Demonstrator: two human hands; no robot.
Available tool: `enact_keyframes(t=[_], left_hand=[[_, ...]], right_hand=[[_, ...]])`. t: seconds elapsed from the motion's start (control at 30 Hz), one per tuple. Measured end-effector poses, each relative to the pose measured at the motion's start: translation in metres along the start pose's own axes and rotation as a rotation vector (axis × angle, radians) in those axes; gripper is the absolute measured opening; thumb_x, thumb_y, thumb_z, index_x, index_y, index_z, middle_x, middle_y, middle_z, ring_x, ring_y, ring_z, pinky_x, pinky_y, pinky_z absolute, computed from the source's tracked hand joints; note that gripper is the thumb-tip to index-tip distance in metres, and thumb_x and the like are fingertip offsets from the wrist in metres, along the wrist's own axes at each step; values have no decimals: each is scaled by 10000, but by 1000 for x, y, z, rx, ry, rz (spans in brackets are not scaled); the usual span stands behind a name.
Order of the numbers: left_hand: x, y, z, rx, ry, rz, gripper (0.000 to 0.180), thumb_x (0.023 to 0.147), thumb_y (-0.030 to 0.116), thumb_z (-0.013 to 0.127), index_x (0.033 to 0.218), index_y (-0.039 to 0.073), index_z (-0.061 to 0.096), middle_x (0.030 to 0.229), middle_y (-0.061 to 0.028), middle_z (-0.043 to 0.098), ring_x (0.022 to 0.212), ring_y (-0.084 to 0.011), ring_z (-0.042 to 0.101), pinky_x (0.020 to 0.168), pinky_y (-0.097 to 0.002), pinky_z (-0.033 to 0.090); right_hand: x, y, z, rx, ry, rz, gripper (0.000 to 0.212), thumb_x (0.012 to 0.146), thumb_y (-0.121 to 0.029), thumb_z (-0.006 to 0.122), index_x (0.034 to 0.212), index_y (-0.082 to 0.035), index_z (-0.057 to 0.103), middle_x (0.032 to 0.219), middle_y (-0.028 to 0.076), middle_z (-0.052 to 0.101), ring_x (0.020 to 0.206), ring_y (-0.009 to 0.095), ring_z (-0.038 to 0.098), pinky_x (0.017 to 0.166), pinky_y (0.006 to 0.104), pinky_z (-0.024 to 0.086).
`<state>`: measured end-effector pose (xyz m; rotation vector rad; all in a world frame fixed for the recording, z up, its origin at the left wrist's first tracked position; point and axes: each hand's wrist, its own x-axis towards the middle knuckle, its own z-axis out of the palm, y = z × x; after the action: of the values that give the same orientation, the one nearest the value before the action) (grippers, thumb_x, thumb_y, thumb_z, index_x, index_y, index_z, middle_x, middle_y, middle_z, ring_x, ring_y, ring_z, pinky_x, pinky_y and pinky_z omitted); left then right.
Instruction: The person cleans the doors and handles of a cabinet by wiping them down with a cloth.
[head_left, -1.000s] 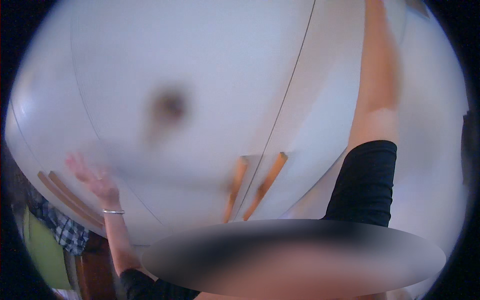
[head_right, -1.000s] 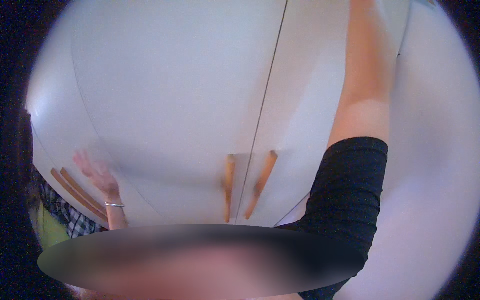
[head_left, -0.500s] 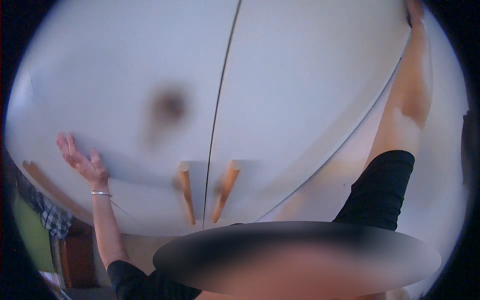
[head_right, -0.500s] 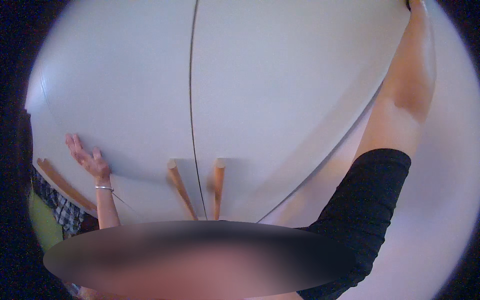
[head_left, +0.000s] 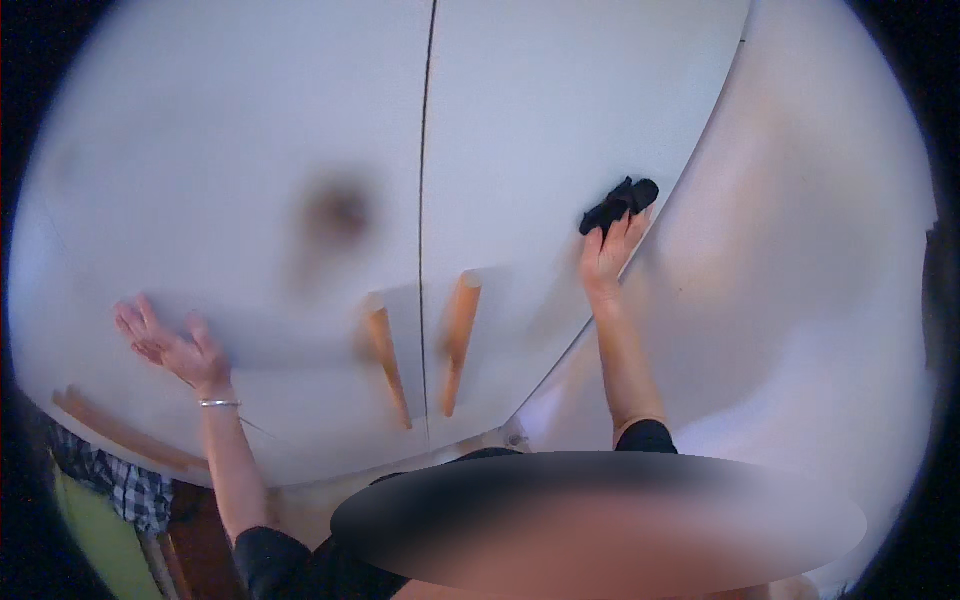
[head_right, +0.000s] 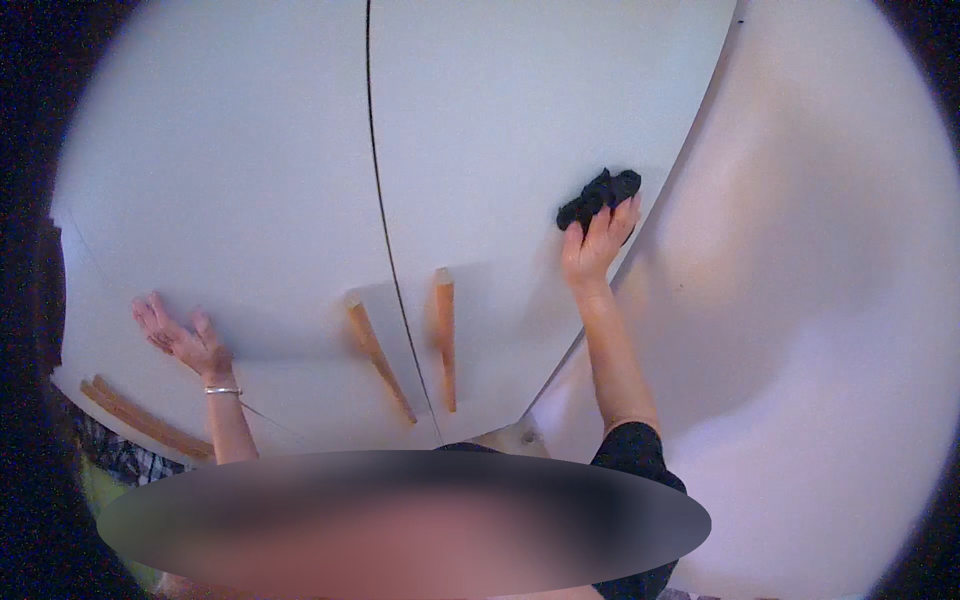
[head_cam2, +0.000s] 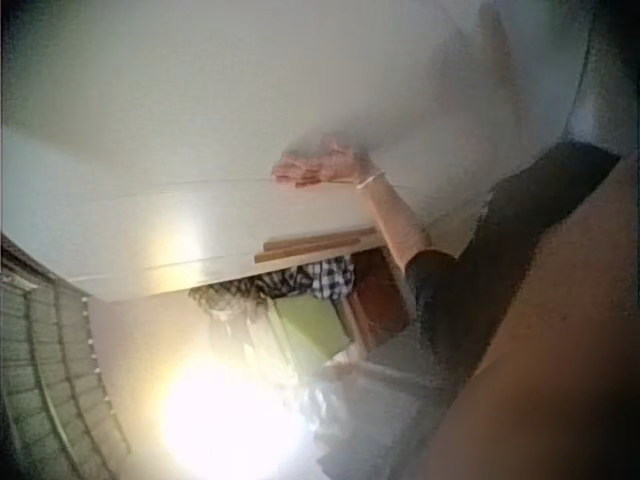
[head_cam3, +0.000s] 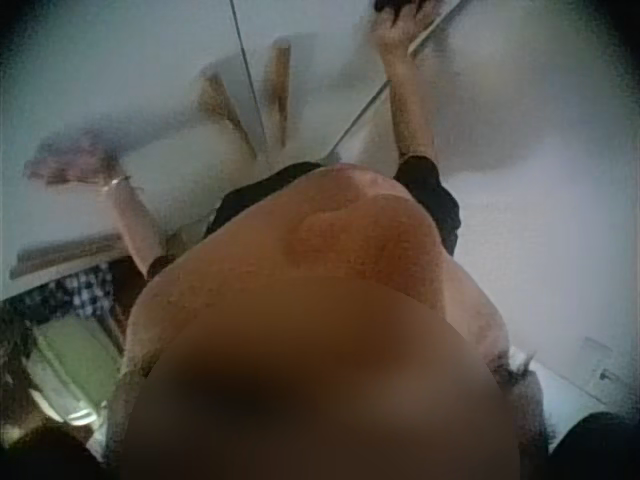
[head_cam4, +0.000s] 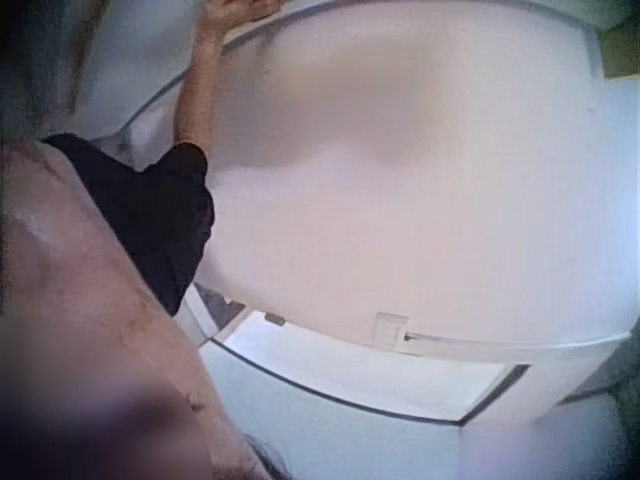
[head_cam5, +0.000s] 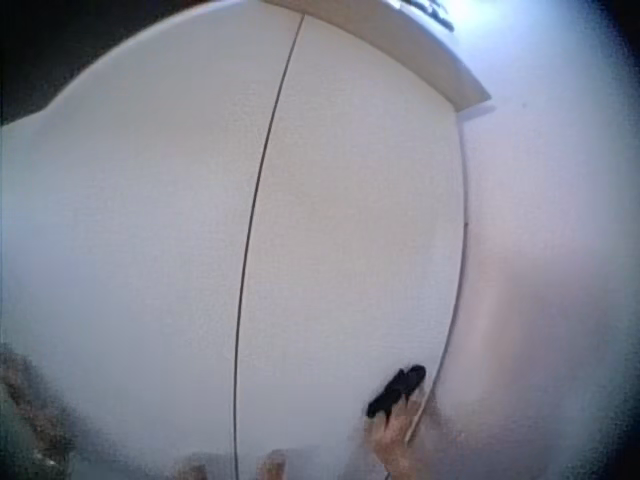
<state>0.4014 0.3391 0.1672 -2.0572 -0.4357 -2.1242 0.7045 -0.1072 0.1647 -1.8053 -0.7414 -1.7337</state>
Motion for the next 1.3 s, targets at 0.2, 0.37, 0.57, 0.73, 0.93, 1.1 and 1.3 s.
enact_keyframes(t=[0.2,0.37,0.57,0.73,0.93,1.1,1.3], left_hand=[[6,9,-3,2,-11,-6,640,814,306,491,1383,62,327,1468,-160,246,1371,-352,164,1089,-496,47],[4,13,-5,52,-47,-47,635,823,293,485,1386,55,314,1470,-164,232,1374,-351,149,1083,-507,44],[5,11,-2,43,-37,15,630,838,295,474,1393,55,296,1470,-174,227,1373,-356,145,1082,-506,37],[4,7,-1,76,-45,-37,630,840,306,479,1394,65,298,1471,-170,226,1377,-353,139,1083,-508,40],[10,10,4,86,-61,-63,638,830,306,498,1394,84,302,1470,-157,236,1376,-349,143,1087,-506,38],[1,7,-6,114,-61,-92,648,820,313,507,1392,87,305,1467,-156,243,1376,-345,150,1088,-510,43],[4,10,4,108,-65,-74,677,768,252,535,1388,96,314,1471,-154,237,1378,-341,151,1087,-517,51]], right_hand=[[201,12,2,-18,179,-232,431,860,-265,510,1208,-12,512,1336,218,402,1205,428,372,1005,521,273],[393,14,6,-175,176,-13,563,924,-399,347,1378,-67,346,1427,166,317,1319,355,263,1099,410,200],[364,-21,18,-90,191,-9,554,890,-358,419,1354,-56,386,1411,172,346,1327,352,259,1102,469,155],[153,-89,17,-5,2,-284,448,730,-308,626,1128,-108,582,1368,133,388,1296,378,280,1028,583,204],[87,-88,11,115,-309,-658,475,673,-441,677,1115,-283,605,1356,29,424,1317,292,282,1033,619,163],[273,-69,23,104,-2,-505,435,741,-297,616,1150,-153,581,1258,128,516,1250,357,383,1032,557,243],[468,-36,29,-137,121,-58,585,900,-417,402,1371,-74,352,1441,157,295,1318,379,258,1082,499,192]])
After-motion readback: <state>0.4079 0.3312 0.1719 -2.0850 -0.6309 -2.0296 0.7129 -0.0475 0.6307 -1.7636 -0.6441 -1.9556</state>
